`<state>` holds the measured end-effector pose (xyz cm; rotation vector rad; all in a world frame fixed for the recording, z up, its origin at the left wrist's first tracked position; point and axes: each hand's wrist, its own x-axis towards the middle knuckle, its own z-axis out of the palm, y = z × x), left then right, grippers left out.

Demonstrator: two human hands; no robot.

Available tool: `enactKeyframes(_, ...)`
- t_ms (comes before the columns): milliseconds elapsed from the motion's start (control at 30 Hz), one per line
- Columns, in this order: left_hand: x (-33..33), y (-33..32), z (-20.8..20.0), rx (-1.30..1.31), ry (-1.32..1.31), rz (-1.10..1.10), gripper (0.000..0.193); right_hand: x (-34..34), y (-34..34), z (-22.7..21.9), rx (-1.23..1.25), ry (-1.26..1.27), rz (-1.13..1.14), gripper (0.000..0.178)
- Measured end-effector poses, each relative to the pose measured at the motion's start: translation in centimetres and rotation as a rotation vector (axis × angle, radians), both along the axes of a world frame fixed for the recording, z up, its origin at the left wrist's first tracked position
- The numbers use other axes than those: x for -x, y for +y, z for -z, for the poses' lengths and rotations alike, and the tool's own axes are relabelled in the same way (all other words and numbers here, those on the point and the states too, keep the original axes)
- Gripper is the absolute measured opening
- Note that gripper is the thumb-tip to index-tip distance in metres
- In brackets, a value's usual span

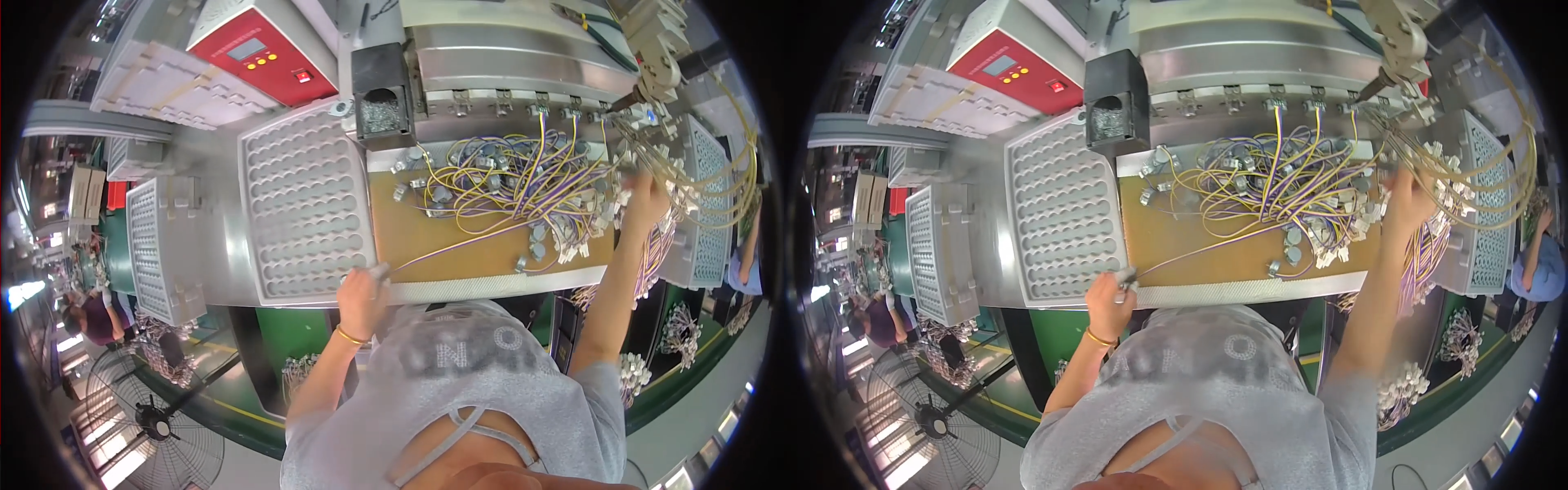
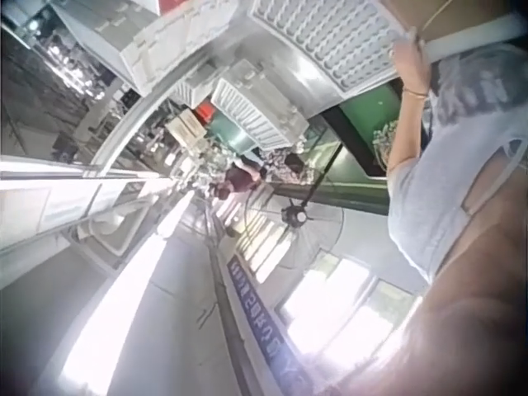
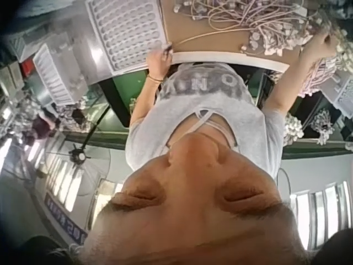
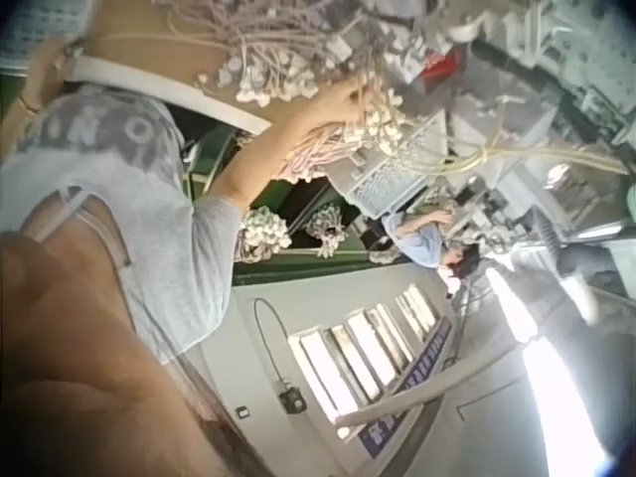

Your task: The person assembles wire harnesses by taking small components from a tray, fitting them onto the connectors of wire bundles by hand, and inserting the wire assemblies into a machine.

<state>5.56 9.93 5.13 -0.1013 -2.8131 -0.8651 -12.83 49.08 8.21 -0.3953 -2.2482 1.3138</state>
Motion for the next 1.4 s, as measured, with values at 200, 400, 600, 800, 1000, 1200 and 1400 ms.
enactKeyframes(200, 0.5, -0.5, -3.2, -0.408, -0.012, -0.132, 0.029, -8.2, -13.8, -3.0, -0.147, -0.014, -0.929, 0.028)
enactKeyframes(400, 2.5, -0.2, -5.5, -0.002, 0.398, -0.016, 0.037, -7.7, -21.9, -2.0, -0.062, 0.0, -1.392, 0.019)
enactKeyframes(600, -2.7, -6.1, 1.5, 0.004, 0.015, -0.469, 0.022, -7.2, -20.2, -1.9, 0.177, -0.322, -1.206, 0.011)
enactKeyframes(800, -4.2, -2.5, 3.0, 0.583, -0.275, -0.617, 0.027, -7.3, -21.1, -2.3, 0.245, -0.276, -1.192, 0.02)
enactKeyframes(1000, -4.5, -2.8, 2.8, 0.551, -0.124, -0.564, 0.029, -7.4, -20.8, -2.2, 0.262, -0.23, -1.126, 0.018)
enactKeyframes(1200, -3.6, -3.9, 2.0, 0.43, -0.351, -0.651, 0.029, -7.0, -20.6, -2.4, 0.222, -0.242, -1.17, 0.015)
enactKeyframes(1400, 2.4, -0.5, -3.8, -1.231, -0.164, -0.412, 0.034, -6.5, -20.2, -2.8, 0.123, -0.146, -1.138, 0.017)
